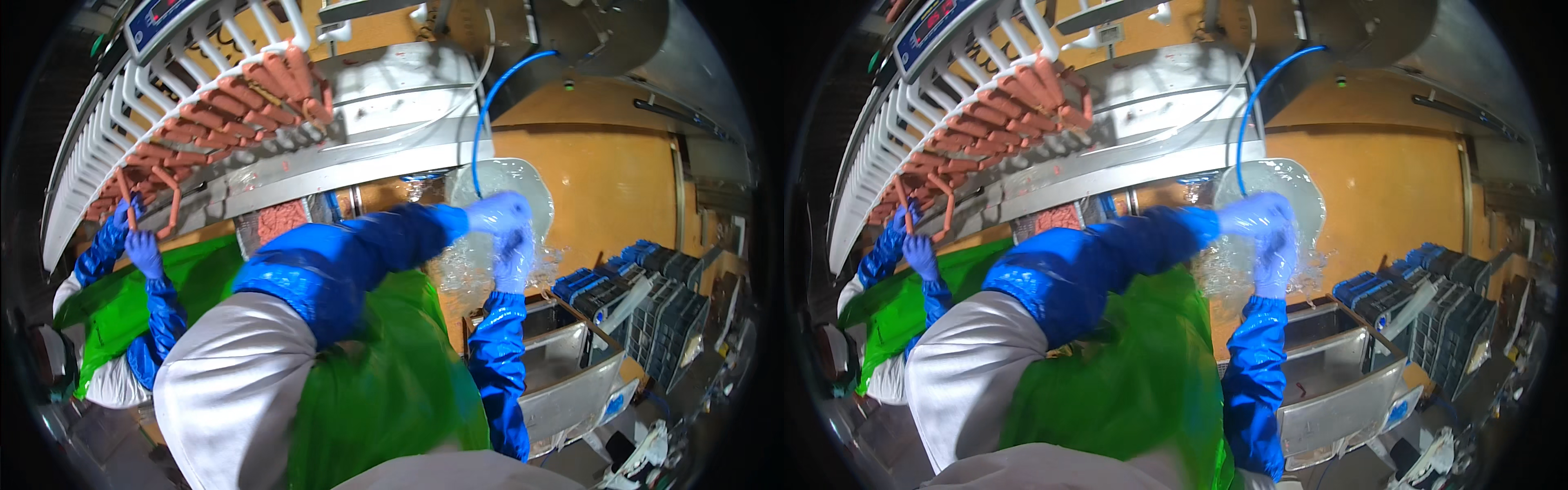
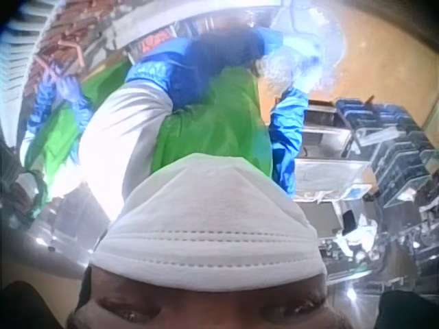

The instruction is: The person stands at a meat processing line and repeatedly takes long strands of sausage from a conveyor, links them by hand, and places the linked sausages into a metal tray. The person also uses a white bucket to rinse their gloved hands during the process.

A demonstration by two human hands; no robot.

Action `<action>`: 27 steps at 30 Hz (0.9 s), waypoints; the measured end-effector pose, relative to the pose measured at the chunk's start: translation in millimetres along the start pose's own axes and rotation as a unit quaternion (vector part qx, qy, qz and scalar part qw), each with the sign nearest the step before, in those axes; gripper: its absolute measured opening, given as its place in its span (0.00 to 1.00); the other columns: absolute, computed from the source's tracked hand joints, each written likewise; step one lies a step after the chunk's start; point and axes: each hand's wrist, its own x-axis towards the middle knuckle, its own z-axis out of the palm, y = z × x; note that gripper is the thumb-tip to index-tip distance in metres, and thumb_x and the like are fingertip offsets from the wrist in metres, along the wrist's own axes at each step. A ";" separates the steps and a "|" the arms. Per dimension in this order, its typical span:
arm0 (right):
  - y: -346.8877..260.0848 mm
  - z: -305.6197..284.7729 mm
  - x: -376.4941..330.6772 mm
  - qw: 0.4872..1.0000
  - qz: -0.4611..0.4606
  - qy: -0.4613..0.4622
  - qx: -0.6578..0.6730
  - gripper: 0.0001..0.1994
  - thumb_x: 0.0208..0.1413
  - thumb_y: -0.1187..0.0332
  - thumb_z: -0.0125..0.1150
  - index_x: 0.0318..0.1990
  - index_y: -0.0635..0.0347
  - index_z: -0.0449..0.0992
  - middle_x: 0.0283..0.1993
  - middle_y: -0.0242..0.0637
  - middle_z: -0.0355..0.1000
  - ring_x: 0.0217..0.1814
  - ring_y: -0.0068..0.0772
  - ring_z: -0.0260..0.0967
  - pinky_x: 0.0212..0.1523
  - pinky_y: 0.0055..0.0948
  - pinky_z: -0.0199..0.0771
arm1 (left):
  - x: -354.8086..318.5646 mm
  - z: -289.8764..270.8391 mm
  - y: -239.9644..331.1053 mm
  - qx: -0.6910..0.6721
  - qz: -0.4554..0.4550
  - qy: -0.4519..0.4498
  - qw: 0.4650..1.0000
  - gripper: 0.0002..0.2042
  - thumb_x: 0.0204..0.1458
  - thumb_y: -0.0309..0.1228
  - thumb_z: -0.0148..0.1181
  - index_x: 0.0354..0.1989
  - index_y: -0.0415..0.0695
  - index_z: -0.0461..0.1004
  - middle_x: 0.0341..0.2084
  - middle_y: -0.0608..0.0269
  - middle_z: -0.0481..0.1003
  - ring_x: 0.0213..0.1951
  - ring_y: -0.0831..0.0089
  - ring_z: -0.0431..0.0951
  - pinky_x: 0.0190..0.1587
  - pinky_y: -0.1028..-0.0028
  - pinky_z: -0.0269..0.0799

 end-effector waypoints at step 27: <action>-133.9 165.2 457.6 0.985 -0.153 0.026 -0.080 0.22 0.61 0.50 0.52 0.61 0.41 0.69 0.62 0.31 0.68 0.60 0.37 0.65 0.51 0.48 0.68 | -462.1 59.4 -150.5 -0.090 -0.466 0.393 0.788 0.18 0.61 0.43 0.54 0.47 0.40 0.74 0.40 0.57 0.77 0.44 0.67 0.76 0.50 0.67 0.71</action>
